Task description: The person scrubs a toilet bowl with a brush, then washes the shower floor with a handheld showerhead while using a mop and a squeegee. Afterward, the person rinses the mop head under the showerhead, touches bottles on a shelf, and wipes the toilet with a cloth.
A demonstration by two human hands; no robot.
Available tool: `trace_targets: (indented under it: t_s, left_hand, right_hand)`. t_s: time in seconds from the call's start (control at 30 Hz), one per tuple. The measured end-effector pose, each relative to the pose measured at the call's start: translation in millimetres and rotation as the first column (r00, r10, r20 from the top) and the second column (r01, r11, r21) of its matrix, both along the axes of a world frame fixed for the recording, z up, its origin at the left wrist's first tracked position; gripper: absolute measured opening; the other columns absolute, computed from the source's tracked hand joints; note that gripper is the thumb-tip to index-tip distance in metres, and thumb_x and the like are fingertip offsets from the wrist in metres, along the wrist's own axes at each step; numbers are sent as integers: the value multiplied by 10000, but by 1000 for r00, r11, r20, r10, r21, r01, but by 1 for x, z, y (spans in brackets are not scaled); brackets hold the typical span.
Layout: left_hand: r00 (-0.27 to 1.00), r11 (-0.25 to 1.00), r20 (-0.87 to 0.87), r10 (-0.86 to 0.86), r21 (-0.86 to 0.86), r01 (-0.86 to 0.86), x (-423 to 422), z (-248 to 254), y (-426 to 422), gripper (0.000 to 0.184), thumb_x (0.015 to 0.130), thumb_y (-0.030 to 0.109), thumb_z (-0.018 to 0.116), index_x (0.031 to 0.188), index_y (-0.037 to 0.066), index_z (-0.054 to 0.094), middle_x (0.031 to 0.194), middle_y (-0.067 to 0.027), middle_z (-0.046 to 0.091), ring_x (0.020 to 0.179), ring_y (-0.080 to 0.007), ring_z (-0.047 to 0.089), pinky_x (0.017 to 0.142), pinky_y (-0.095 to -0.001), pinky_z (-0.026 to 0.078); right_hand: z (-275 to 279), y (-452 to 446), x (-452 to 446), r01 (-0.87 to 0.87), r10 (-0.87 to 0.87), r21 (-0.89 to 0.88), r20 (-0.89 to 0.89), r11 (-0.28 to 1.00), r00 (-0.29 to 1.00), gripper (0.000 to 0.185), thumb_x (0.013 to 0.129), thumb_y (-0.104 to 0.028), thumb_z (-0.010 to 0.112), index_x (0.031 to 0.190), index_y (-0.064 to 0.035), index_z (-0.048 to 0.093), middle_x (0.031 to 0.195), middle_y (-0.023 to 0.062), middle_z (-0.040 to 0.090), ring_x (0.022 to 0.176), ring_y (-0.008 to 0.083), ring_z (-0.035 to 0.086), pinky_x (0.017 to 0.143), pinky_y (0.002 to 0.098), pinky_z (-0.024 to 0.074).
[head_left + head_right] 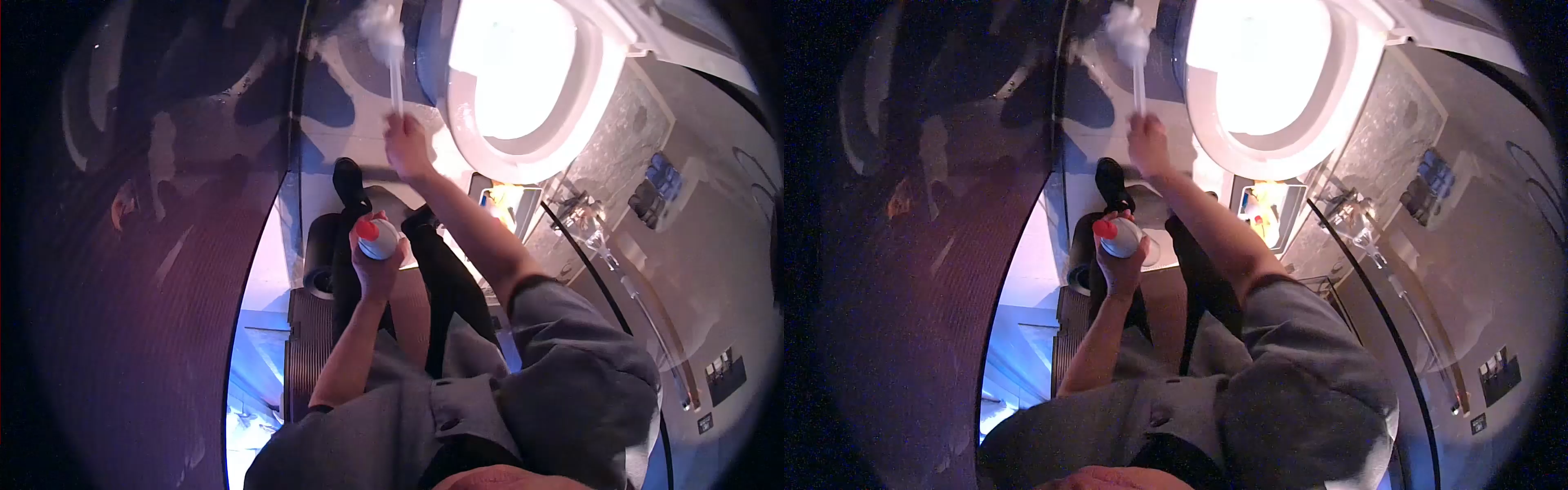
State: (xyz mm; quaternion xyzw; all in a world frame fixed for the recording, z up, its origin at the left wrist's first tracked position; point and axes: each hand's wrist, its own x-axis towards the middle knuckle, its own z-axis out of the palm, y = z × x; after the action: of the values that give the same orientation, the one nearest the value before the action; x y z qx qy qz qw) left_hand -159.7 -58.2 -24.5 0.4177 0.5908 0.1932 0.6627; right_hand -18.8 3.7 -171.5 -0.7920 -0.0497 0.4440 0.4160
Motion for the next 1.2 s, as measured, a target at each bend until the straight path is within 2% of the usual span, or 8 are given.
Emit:
trace_targets:
  t_s: [0.17, 0.23, 0.37, 0.5, 0.6, 0.87, 1.07, 1.2]
  left_hand:
    - [999, 997, -40, -19, -72, 16, 14, -63, -33, 600, 596, -24, 687, 1118, 38, 400, 1090, -121, 512, 1030, -197, 496, 885, -310, 393]
    - [998, 984, -47, -28, -176, 20, 19, -72, -45, 600, 591, -25, 690, 1114, 35, 402, 1085, -124, 514, 1034, -203, 494, 888, -315, 390]
    - [973, 972, -93, -210, -132, 197, 38, -75, -45, 614, 579, 14, 711, 1115, 56, 412, 1089, -116, 520, 1029, -212, 506, 886, -316, 395]
    - [963, 958, -10, -268, -112, 266, 50, -73, -49, 600, 587, 42, 714, 1110, 67, 422, 1101, -108, 519, 1018, -223, 520, 874, -322, 406]
    - [957, 946, 14, -288, -152, 287, 49, -74, -53, 600, 588, 46, 715, 1112, 64, 423, 1099, -107, 520, 1028, -217, 513, 882, -326, 400]
    - [950, 948, -67, -306, -116, 297, 46, -78, -55, 614, 578, 30, 711, 1117, 58, 416, 1102, -106, 519, 1024, -214, 512, 888, -325, 397]
    - [932, 937, -111, -346, -79, 339, 36, -87, -66, 618, 570, 55, 716, 1113, 62, 420, 1070, -108, 541, 1000, -219, 526, 880, -324, 400]
    - [932, 935, -85, -353, -78, 347, 38, -91, -71, 617, 566, 54, 714, 1110, 58, 423, 1064, -111, 543, 995, -218, 524, 876, -329, 401]
  right_hand:
    - [-194, 17, 24, 21, 172, -327, 548, 945, 819, 289, 871, -280, 439, 715, -43, 493, 580, 88, 489, 487, 199, 498, 412, 333, 367]
    - [-213, -77, 50, -554, 480, -110, 653, 826, 586, 282, 876, -241, 415, 715, -22, 490, 625, 96, 521, 566, 199, 532, 460, 340, 394]
    - [-135, -256, 125, -787, 897, -437, 276, 436, 344, 271, 877, -245, 413, 753, -17, 490, 639, 113, 530, 586, 225, 541, 476, 353, 406]
    - [-76, -352, 213, -604, 871, -697, 59, 385, 487, 264, 879, -248, 411, 791, -12, 489, 654, 130, 539, 605, 251, 549, 492, 366, 417]
    - [-90, -344, 241, -374, 701, -768, 134, 520, 701, 263, 880, -251, 410, 820, -8, 488, 665, 143, 546, 620, 270, 555, 504, 376, 426]
    - [-135, -322, -8, -402, 536, -449, 223, 798, 814, 273, 883, -258, 406, 896, 2, 487, 695, 177, 564, 659, 322, 572, 536, 403, 449]
    - [-143, -126, 9, -638, 719, -380, 120, 670, 684, 310, 873, -317, 418, 912, -25, 513, 692, 221, 578, 699, 396, 574, 620, 469, 460]
    - [-148, -161, 86, -807, 906, -411, 189, 423, 378, 316, 874, -319, 409, 946, -32, 521, 716, 204, 573, 699, 357, 568, 638, 457, 453]
